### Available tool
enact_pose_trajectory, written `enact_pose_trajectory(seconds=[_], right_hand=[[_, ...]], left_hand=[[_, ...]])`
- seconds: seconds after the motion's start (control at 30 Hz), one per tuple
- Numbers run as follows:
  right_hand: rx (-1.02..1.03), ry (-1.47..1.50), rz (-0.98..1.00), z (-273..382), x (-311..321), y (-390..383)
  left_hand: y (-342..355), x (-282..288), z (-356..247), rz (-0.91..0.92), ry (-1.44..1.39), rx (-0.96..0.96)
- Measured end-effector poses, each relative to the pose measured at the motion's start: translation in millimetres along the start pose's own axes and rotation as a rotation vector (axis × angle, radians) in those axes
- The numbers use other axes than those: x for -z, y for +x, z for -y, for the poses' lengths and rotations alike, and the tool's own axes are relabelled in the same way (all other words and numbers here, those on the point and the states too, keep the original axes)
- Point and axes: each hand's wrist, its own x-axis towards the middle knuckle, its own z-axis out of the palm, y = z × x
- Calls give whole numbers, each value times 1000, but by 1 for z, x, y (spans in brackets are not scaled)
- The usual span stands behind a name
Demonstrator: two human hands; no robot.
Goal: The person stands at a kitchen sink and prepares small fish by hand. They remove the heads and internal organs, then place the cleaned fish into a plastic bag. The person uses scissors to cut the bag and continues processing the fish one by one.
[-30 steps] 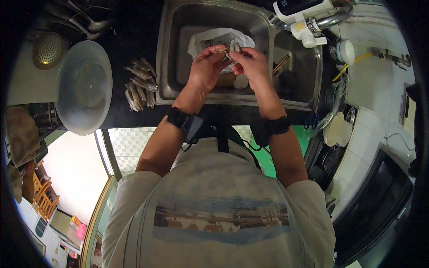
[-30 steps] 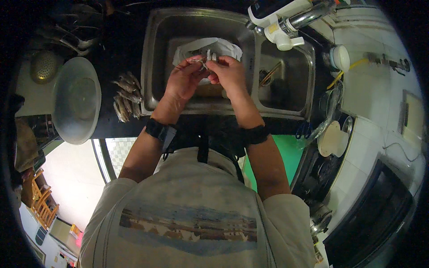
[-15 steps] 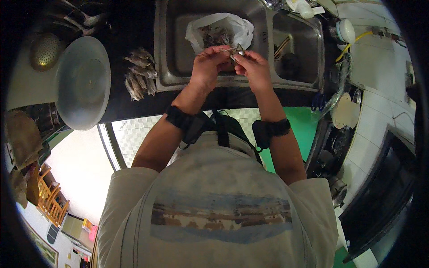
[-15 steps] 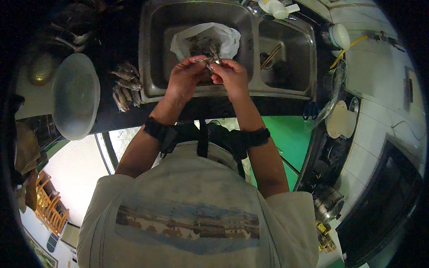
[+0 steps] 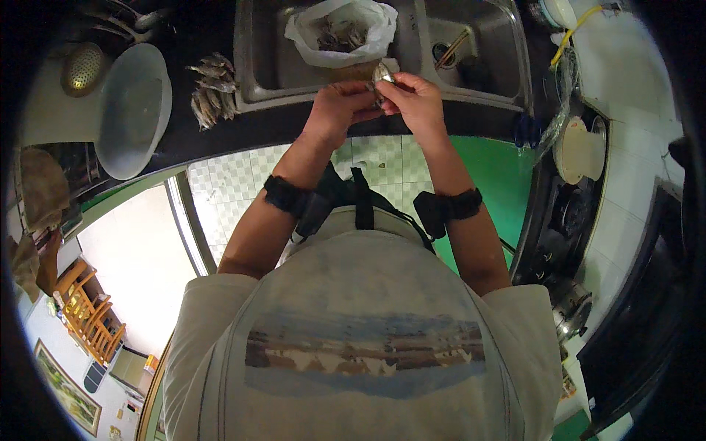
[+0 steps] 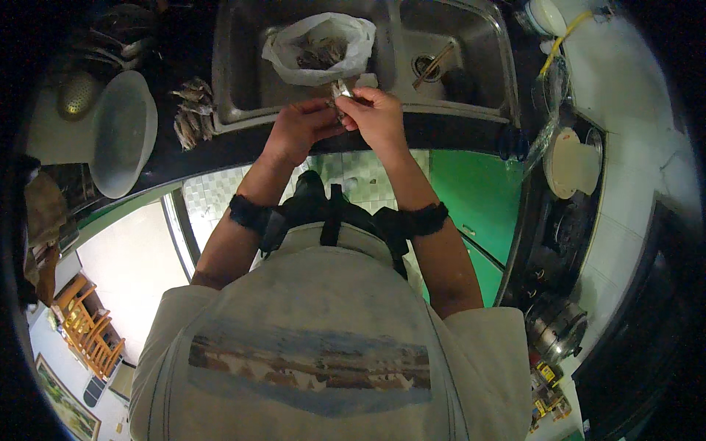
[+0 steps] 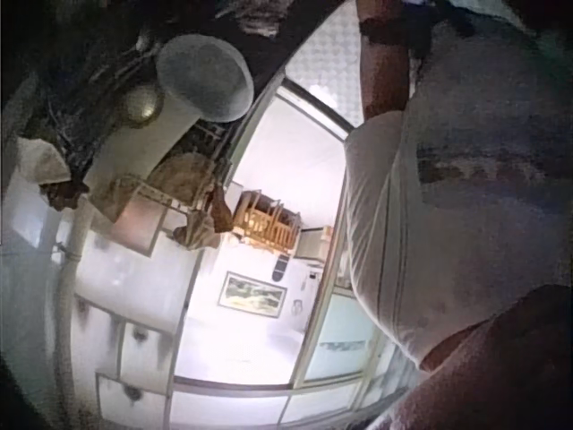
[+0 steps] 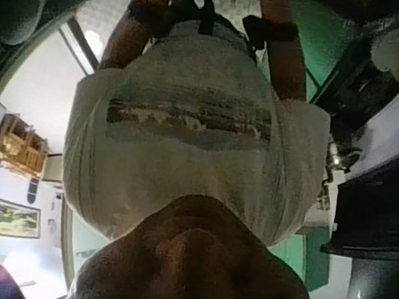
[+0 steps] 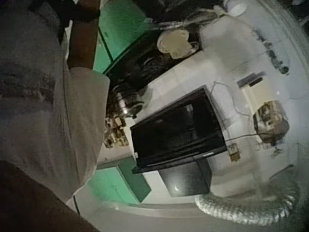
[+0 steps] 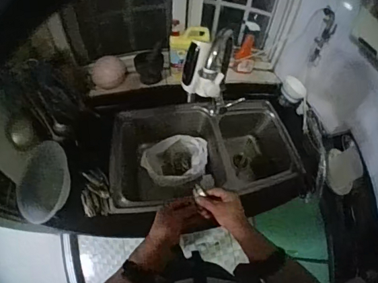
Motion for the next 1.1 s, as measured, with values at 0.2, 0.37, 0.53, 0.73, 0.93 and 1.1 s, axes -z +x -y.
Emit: enact_pose_trajectory(seconds=[0.2, 0.37, 0.53, 0.73, 0.93, 1.1], right_hand=[[-27, 124, -6, -10, 26, -31], [-59, 18, 77, -17, 40, -45], [-53, -78, 72, -20, 42, -48], [-21, -170, 171, -26, 44, -51], [-209, -45, 154, -38, 48, -55], [-158, -194, 162, -53, 49, -55]], left_hand=[[-14, -11, 38, 15, -235, 72], [-20, -12, 55, 2, -237, 49], [-24, -15, 65, -58, -200, 17], [-27, -8, 76, -67, -237, 38], [-30, 3, 90, -119, -272, 61], [-31, 8, 96, -171, -239, 85]])
